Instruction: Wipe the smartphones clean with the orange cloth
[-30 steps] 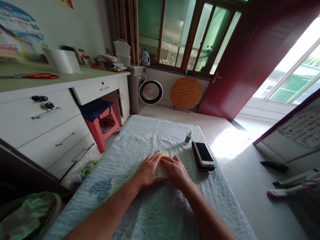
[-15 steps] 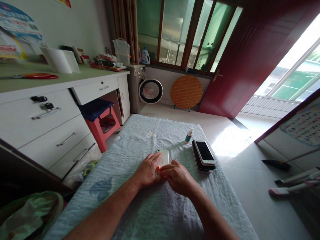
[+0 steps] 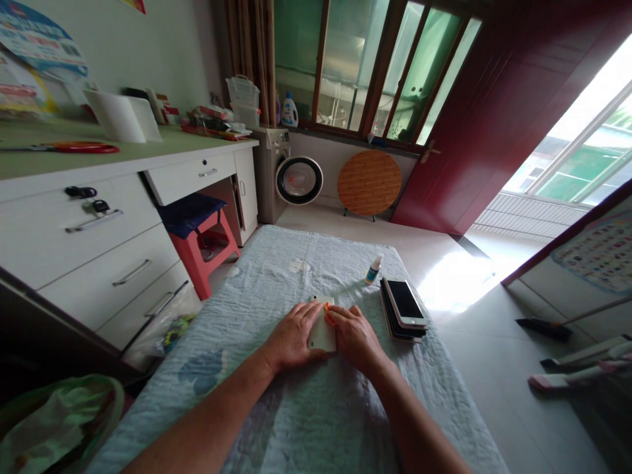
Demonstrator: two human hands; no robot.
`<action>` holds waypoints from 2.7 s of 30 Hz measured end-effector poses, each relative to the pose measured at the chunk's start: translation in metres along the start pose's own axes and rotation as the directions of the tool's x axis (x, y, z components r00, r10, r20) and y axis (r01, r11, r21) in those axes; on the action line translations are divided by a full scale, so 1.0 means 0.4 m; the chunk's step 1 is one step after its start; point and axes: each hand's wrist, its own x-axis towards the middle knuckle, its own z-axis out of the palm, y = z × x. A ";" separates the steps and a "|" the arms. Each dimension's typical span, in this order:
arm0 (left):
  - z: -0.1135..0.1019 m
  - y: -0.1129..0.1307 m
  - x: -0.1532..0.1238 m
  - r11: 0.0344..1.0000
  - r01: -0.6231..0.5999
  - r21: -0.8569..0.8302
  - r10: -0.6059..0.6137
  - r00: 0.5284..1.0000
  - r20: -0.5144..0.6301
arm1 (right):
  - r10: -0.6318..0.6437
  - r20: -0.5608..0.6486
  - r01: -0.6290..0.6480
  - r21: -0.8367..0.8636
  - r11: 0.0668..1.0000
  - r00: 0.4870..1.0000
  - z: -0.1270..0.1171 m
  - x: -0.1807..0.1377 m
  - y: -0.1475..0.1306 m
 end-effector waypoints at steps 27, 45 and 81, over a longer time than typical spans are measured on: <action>0.030 -0.015 -0.001 0.999 0.033 0.010 -0.033 0.999 -0.033 | 0.042 -0.024 -0.042 -0.001 0.999 0.999 0.023 0.007 0.000; 0.024 -0.003 -0.002 0.997 0.066 0.032 -0.064 0.996 -0.067 | -0.125 0.279 0.116 0.049 0.992 0.952 -0.072 -0.026 -0.062; 0.001 0.015 0.000 0.993 0.088 0.073 -0.090 0.996 0.027 | 0.369 0.219 -0.391 0.067 0.918 0.903 -0.063 0.048 -0.006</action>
